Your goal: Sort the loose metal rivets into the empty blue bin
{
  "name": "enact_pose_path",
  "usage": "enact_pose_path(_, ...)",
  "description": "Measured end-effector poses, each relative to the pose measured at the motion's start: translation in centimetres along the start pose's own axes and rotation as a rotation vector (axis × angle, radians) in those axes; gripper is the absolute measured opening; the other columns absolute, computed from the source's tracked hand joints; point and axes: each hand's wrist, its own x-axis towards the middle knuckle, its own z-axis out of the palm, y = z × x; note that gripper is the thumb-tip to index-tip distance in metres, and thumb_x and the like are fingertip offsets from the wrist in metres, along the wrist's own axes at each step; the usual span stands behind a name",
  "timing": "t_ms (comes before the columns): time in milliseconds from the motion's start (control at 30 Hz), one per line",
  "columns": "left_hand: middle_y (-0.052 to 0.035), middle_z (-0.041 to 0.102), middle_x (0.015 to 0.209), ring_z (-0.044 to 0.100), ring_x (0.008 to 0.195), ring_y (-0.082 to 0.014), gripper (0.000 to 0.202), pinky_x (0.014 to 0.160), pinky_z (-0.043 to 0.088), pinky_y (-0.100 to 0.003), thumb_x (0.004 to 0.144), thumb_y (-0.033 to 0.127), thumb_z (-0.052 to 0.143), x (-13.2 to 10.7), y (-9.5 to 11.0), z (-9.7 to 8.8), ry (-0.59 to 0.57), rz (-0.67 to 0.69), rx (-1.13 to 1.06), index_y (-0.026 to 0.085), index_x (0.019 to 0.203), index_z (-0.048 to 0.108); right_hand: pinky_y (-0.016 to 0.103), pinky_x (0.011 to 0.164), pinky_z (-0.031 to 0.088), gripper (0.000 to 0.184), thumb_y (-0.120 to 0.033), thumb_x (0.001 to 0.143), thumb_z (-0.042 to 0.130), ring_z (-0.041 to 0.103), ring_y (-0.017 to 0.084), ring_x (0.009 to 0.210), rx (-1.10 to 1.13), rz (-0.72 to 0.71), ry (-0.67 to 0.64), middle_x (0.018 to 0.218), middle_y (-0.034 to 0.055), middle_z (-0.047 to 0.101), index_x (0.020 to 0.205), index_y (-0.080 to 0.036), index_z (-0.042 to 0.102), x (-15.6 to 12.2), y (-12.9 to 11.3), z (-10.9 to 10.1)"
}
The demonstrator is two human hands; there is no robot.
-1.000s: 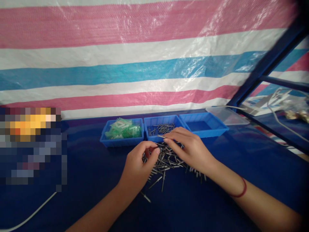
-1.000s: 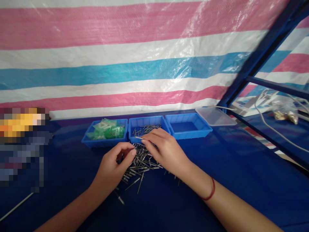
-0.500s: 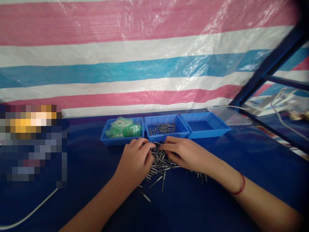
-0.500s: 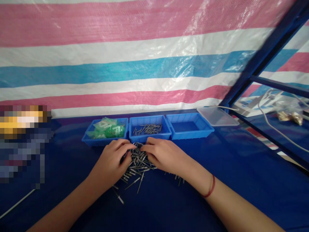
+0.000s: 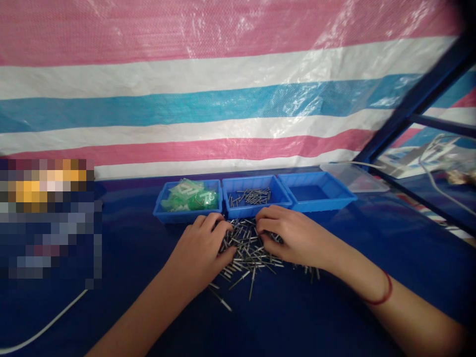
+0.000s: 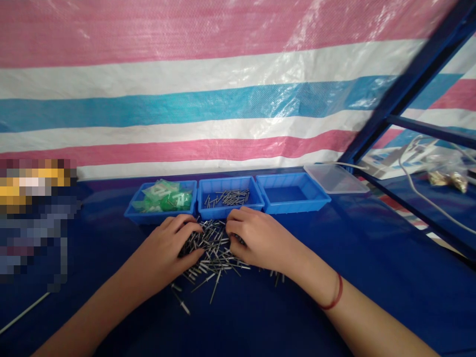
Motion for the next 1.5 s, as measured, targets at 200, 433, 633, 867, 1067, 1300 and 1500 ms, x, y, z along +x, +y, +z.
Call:
enact_pose_path(200, -0.0067, 0.054, 0.108, 0.052, 0.098, -0.0264, 0.034, 0.085, 0.045, -0.042, 0.082, 0.037, 0.063, -0.8, -0.5, -1.3, -0.087, -0.020, -0.015, 0.022, 0.112, 0.057, 0.030, 0.071, 0.041, 0.013, -0.008, 0.078, 0.053, 0.053, 0.016, 0.079, 0.075, -0.041, -0.072, 0.083, 0.0040, 0.058, 0.078, -0.018, 0.063, -0.2, -0.5, -0.4)
enact_pose_path(433, -0.0050, 0.052, 0.114, 0.051, 0.097, -0.0249, 0.030, 0.082, 0.045, -0.040, 0.084, 0.032, 0.062, -0.6, 1.2, -0.5, -0.117, 0.106, -0.038, 0.034, 0.113, 0.060, 0.029, 0.070, 0.041, 0.020, -0.004, 0.082, 0.050, 0.054, 0.016, 0.081, 0.072, -0.064, -0.104, 0.085, 0.0042, 0.058, 0.081, -0.019, 0.064, -0.4, -0.7, -0.5)
enact_pose_path(633, -0.0063, 0.052, 0.114, 0.050, 0.096, -0.0264, 0.022, 0.076, 0.044, -0.040, 0.087, 0.033, 0.057, -0.4, 1.6, 0.3, -0.113, 0.123, 0.008, 0.032, 0.108, 0.063, 0.031, 0.073, 0.041, 0.012, -0.013, 0.082, 0.056, 0.055, 0.017, 0.080, 0.015, -0.043, -0.138, 0.084, 0.0039, 0.059, 0.076, -0.019, 0.065, -0.5, -1.0, -0.6)
enact_pose_path(867, -0.0062, 0.053, 0.112, 0.050, 0.096, -0.0243, 0.018, 0.080, 0.043, -0.039, 0.087, 0.032, 0.055, -0.4, 1.5, 0.6, -0.083, 0.119, -0.007, 0.027, 0.103, 0.064, 0.031, 0.070, 0.041, 0.012, -0.018, 0.085, 0.056, 0.055, 0.018, 0.078, -0.097, -0.003, -0.124, 0.080, 0.0050, 0.058, 0.077, -0.016, 0.065, -0.3, -1.2, 0.6)
enact_pose_path(1067, -0.0053, 0.058, 0.106, 0.053, 0.091, -0.0227, 0.020, 0.076, 0.042, -0.036, 0.091, 0.034, 0.050, -0.1, 1.4, 0.7, -0.022, 0.100, -0.029, 0.023, 0.102, 0.062, 0.032, 0.073, 0.042, 0.009, -0.017, 0.087, 0.053, 0.052, 0.019, 0.081, -0.102, -0.040, -0.081, 0.085, 0.0067, 0.058, 0.081, -0.014, 0.059, -0.2, -1.6, 0.3)
enact_pose_path(1300, -0.0036, 0.063, 0.102, 0.056, 0.092, -0.0218, 0.020, 0.076, 0.040, -0.034, 0.092, 0.030, 0.048, 0.3, 1.6, 1.5, 0.052, 0.058, -0.185, 0.022, 0.107, 0.058, 0.031, 0.069, 0.044, 0.013, -0.016, 0.091, 0.045, 0.054, 0.017, 0.078, 0.014, -0.050, 0.010, 0.083, 0.0061, 0.058, 0.088, -0.015, 0.057, -0.5, -1.2, -0.2)
enact_pose_path(1500, -0.0024, 0.062, 0.095, 0.057, 0.089, -0.0183, 0.018, 0.076, 0.041, -0.029, 0.094, 0.026, 0.045, 0.5, 1.7, 1.9, 0.082, 0.024, -0.368, 0.021, 0.101, 0.061, 0.028, 0.072, 0.044, 0.011, -0.010, 0.087, 0.050, 0.054, 0.014, 0.081, 0.302, -0.067, 0.183, 0.087, 0.0034, 0.059, 0.091, -0.017, 0.056, -0.3, -1.6, -0.1)
